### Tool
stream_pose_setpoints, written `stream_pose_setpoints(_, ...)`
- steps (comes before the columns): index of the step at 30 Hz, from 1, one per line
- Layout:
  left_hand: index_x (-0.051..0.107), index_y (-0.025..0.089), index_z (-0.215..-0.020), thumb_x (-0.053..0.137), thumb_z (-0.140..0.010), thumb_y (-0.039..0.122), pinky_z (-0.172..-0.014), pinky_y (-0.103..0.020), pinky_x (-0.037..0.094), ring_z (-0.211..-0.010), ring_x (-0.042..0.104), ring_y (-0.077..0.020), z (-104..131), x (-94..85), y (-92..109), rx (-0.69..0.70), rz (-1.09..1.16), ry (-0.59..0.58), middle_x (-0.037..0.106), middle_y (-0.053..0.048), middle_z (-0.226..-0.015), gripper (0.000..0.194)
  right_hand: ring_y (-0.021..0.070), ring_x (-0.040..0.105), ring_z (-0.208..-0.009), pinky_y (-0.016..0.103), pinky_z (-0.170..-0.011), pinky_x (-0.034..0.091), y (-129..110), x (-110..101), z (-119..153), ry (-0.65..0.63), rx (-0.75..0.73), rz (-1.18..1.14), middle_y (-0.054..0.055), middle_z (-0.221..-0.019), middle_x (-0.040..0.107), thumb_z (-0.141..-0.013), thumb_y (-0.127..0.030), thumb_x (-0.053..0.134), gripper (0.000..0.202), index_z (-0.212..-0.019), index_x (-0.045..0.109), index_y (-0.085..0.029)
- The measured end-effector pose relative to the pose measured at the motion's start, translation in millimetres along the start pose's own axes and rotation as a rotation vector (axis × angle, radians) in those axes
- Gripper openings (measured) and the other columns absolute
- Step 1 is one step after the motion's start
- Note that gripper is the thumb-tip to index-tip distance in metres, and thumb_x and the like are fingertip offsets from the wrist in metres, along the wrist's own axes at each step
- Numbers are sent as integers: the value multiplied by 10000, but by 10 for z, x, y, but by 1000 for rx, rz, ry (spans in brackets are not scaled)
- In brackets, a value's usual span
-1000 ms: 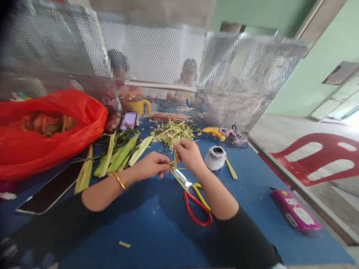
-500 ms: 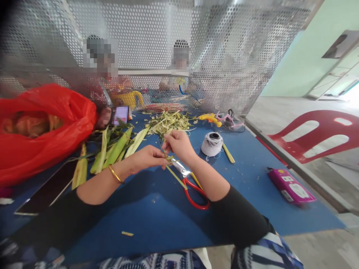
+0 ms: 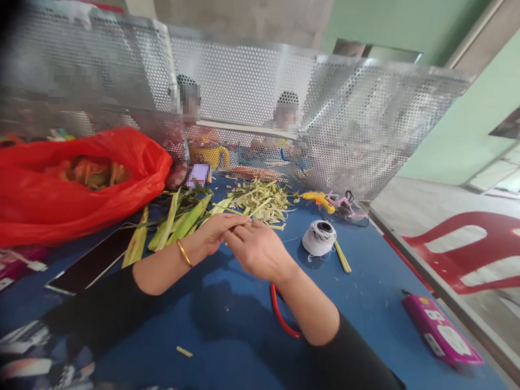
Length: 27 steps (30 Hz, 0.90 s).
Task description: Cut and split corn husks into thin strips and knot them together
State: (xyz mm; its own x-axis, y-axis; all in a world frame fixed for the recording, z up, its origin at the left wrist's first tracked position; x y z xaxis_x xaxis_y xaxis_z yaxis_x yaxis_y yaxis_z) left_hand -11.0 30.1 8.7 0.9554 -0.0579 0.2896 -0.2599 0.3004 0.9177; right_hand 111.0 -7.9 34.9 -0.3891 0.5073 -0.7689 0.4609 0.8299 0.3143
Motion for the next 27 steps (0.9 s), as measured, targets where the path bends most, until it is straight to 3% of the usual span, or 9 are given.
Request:
stream_pose_setpoints(3,647,134,-575,678,-719,135,-525,-214,399,-544,546,-92,18,17,12,-19,64,-25,624,-5,-567,147,182,540,-678,322,-735,425,-99,186,-8,-54,-77,170,56,-728,627,-938,-93,377,290,-804,627,-153)
stream_pose_setpoints(7,655,133,-580,735,-675,139,-530,-206,405,-558,551,-89,0,19,-17,20,87,-40,633,-1,-575,124,203,534,-698,342,-754,422,-99,308,15,-68,-66,271,72,-736,620,-927,-62,372,285,-816,621,-143)
stream_pose_setpoints(13,630,132,-547,713,-760,212,-554,-214,412,-508,497,-59,-104,-81,11,147,106,16,582,14,-541,242,160,445,-581,316,-604,317,-172,242,23,40,-86,97,15,-632,520,-962,-114,364,299,-726,535,-182)
stream_pose_setpoints(17,629,135,-541,773,-712,243,-645,-246,465,-560,542,-75,-120,-97,60,132,111,38,605,7,-573,248,145,422,-552,314,-596,290,-325,188,1,77,-167,35,1,-613,491,-954,-113,393,269,-735,537,-176)
stream_pose_setpoints(24,642,138,-557,789,-699,263,-665,-250,474,-574,559,-78,-142,-111,33,127,82,33,625,3,-589,241,135,457,-544,297,-593,326,-371,152,-30,74,-171,-35,2,-610,544,-950,-88,369,288,-762,566,-182)
stream_pose_setpoints(27,646,134,-587,763,-737,266,-669,-259,483,-548,556,-74,-125,-122,66,131,67,17,629,4,-584,231,151,539,-624,301,-654,376,-281,63,-30,119,-122,-127,31,-699,632,-973,-193,408,203,-905,596,-157)
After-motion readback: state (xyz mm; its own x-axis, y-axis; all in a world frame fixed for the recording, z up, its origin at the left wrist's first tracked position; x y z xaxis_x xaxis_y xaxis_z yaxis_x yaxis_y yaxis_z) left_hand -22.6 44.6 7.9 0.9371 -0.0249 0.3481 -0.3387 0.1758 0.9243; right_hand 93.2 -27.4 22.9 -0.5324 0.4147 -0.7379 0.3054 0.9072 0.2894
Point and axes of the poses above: each hand's wrist, its own z-axis away from the middle knuckle, its own x-axis out of the palm, y = z × x, the point moved 2 cm from there along -z, towards the middle knuckle
